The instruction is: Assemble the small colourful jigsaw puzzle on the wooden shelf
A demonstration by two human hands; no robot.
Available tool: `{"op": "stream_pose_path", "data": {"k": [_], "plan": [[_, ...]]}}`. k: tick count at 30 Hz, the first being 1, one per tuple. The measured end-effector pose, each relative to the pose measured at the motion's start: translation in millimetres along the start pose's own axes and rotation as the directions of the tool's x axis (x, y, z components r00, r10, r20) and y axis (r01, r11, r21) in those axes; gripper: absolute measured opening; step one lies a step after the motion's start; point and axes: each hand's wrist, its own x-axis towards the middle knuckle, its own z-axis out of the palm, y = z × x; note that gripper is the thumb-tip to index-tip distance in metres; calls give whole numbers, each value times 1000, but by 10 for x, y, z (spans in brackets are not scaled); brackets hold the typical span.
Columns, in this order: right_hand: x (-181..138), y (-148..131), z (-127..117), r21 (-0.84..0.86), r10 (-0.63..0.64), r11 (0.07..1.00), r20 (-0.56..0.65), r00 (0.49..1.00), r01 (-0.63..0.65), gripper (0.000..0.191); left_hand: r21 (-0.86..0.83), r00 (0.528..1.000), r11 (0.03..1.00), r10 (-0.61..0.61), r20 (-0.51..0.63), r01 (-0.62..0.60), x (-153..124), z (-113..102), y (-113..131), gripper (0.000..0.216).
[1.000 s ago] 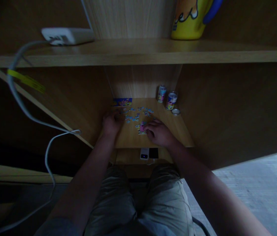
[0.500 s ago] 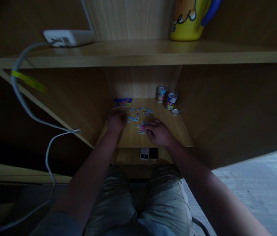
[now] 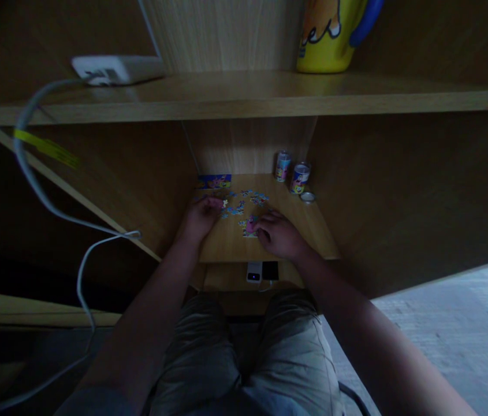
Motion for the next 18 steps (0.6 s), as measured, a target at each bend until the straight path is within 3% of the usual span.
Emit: {"op": "stream_pose_path", "data": {"k": [3, 6, 12, 18], "plan": [[-4, 3, -2, 1, 10, 1000, 2, 1000, -10, 28, -138, 998, 990, 31, 62, -22, -42, 47, 25, 12], [-5, 2, -2, -8, 11, 1000, 3, 1000, -11, 26, -166, 994, 986, 30, 103, -12, -72, 72, 61, 12], [8, -18, -13, 3, 7, 1000, 2, 1000, -7, 26, -117, 978, 993, 48, 203, -24, -125, 69, 132, 12], [17, -35, -33, 5, 27, 1000, 18, 999, -28, 28, -21, 970, 997, 79, 230, -77, -161, 58, 176, 14]]}}
